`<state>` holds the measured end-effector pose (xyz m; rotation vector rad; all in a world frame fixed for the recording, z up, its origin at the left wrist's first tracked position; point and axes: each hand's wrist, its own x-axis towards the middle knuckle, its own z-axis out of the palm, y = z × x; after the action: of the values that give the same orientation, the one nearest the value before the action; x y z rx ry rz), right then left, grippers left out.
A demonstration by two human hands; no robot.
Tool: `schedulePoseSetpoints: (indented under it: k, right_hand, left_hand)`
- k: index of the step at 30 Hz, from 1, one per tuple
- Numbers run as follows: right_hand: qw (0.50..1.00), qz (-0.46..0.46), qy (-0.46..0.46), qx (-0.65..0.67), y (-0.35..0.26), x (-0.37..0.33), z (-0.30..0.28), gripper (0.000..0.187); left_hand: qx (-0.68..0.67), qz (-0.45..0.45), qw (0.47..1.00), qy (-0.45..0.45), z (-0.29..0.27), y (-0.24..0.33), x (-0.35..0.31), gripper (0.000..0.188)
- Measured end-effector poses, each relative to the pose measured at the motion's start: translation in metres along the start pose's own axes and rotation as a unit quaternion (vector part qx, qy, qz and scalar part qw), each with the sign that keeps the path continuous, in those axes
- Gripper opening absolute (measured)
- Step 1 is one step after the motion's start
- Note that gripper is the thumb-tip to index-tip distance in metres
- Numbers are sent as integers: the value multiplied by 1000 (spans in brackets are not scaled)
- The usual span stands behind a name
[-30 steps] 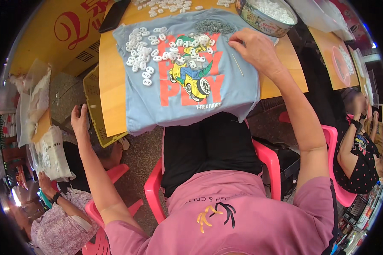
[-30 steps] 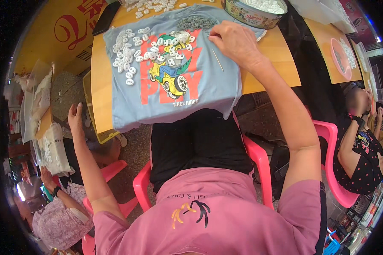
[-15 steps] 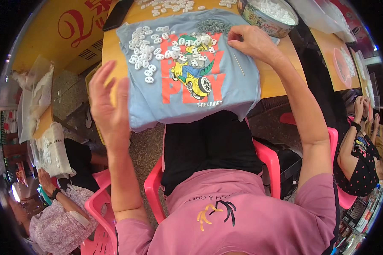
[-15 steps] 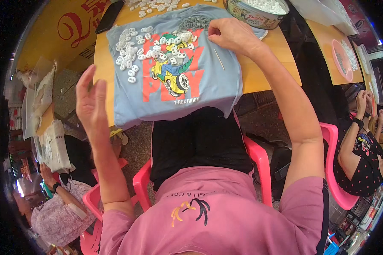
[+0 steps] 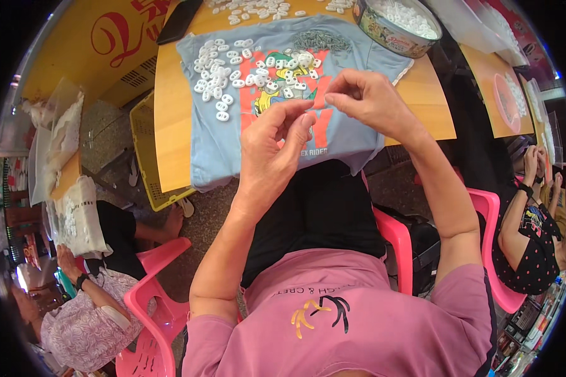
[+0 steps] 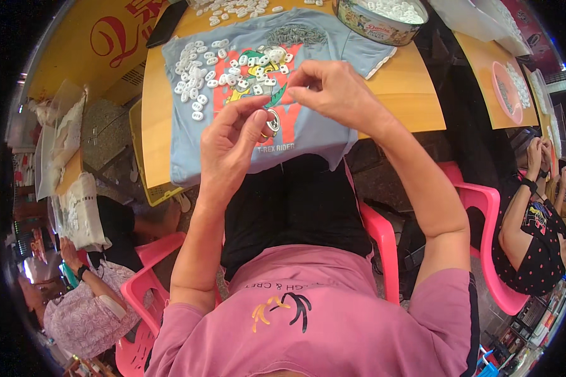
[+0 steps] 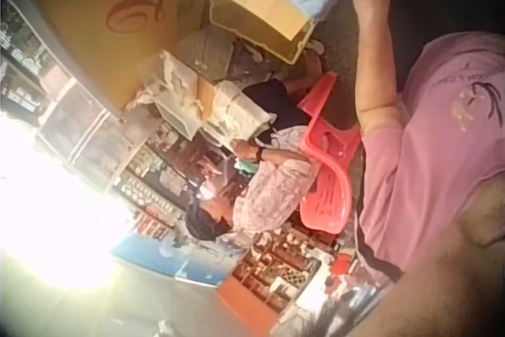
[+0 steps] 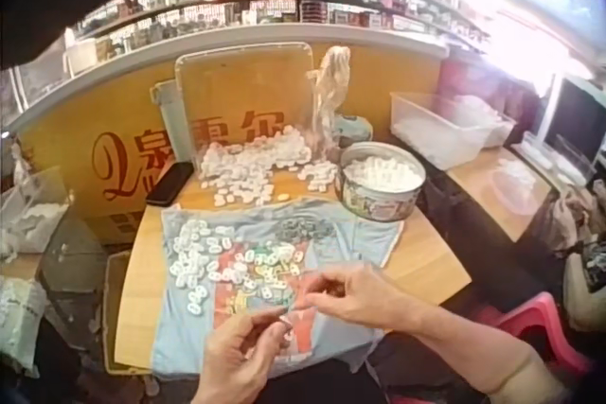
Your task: Inspecting and cleaning small white plastic garment components using a needle.
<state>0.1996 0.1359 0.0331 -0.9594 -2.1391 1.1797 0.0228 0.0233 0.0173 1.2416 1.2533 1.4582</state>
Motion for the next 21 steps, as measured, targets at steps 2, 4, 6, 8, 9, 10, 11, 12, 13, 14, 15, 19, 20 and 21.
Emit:
schedulePoseSetpoints:
  k: [2,4,6,8,9,10,11,12,13,14,15,19,20,21]
  right_hand:
    - [1000,-3,6,8,-6,-6,6,13]
    - [1000,-3,13,17,-6,-9,9,12]
    - [999,-2,13,47,-4,-11,11,11]
    - [998,1,17,64,-3,-12,13,10]
    - [997,3,21,78,-3,-12,15,9]
    - [997,2,22,81,-2,-11,17,9]
    - [989,3,51,142,0,-10,21,11]
    - [976,4,80,203,1,-9,22,13]
    - [975,3,80,206,2,-10,23,13]
    - [979,5,75,189,3,-11,22,15]
    - [983,8,71,171,4,-12,21,17]
    - [977,8,88,193,5,-15,20,20]
    - [974,9,93,206,4,-17,19,20]
    - [971,10,99,219,4,-18,19,20]
  left_hand:
    - [10,0,1000,1,-2,-4,-1,20]
    - [39,22,999,4,-7,-9,-1,20]
    - [57,34,998,10,-15,-11,-1,20]
    - [77,45,996,19,-25,-11,1,20]
    - [117,61,991,33,-31,-11,3,20]
    - [157,78,983,47,-35,-11,8,20]
    - [160,79,983,47,-37,-9,11,20]
    - [213,100,971,38,-38,-6,15,19]
    - [267,120,956,29,-39,-3,18,19]
    - [269,120,955,28,-39,-1,24,19]
    - [306,143,941,-1,-38,-1,33,18]
    - [416,267,866,-75,-31,-9,65,15]
    - [415,267,866,-79,-28,-11,69,15]
    - [449,267,848,-86,-25,-11,73,13]
